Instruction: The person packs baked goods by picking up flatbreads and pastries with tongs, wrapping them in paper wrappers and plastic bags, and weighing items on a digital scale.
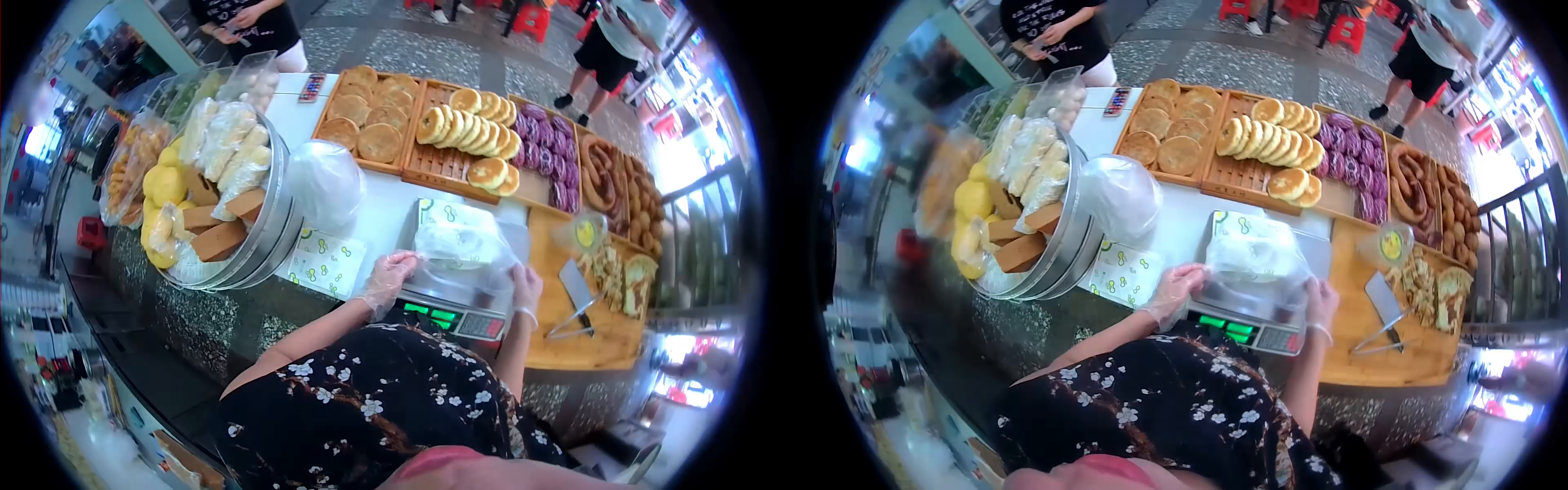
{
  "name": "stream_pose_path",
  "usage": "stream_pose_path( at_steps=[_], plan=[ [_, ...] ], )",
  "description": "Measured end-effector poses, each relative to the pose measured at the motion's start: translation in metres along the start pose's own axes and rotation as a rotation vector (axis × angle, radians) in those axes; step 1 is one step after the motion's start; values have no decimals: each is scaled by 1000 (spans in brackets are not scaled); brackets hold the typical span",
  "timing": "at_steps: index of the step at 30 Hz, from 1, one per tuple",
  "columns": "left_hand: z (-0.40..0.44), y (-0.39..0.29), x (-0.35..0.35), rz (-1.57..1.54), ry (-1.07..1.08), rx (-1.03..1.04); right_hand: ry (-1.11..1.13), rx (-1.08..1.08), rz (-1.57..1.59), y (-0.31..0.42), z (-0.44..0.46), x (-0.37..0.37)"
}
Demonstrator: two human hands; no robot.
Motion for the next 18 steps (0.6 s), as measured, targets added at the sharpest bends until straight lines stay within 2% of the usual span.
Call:
stream_pose_path(
  at_steps=[1,3,5,7,9,11,13,14,15,17,18],
  plan=[
    [-1,1,2,-135,-16,-31,16,-13,-2,9,-10,5],
    [2,-8,12,-97,7,43,411,-62,998,43,-45,42],
    [5,-24,30,42,121,61,513,32,1065,57,-60,76],
    [5,-15,39,50,108,103,605,12,1068,61,-58,104],
    [-1,-29,45,21,108,129,268,103,665,55,-50,118],
    [-6,-23,42,81,96,109,433,97,354,36,-47,125],
    [-16,-33,54,517,245,647,778,252,661,10,-45,145],
    [-24,-41,62,683,312,745,756,157,469,21,-50,138],
    [-31,-45,59,690,304,737,729,64,278,34,-60,127],
    [-48,-37,57,686,517,570,755,55,306,43,-61,113],
    [-50,-36,46,719,456,510,769,37,341,51,-58,106]
  ],
)
Point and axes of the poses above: each hand's wrist, its own z-axis towards the middle knuckle, its own x-axis out of the palm, y = z × x, the point moved 6 cm from there along z, towards the middle knuckle, and after that the axes turned 9 degrees about x, right-handed, at the moved point
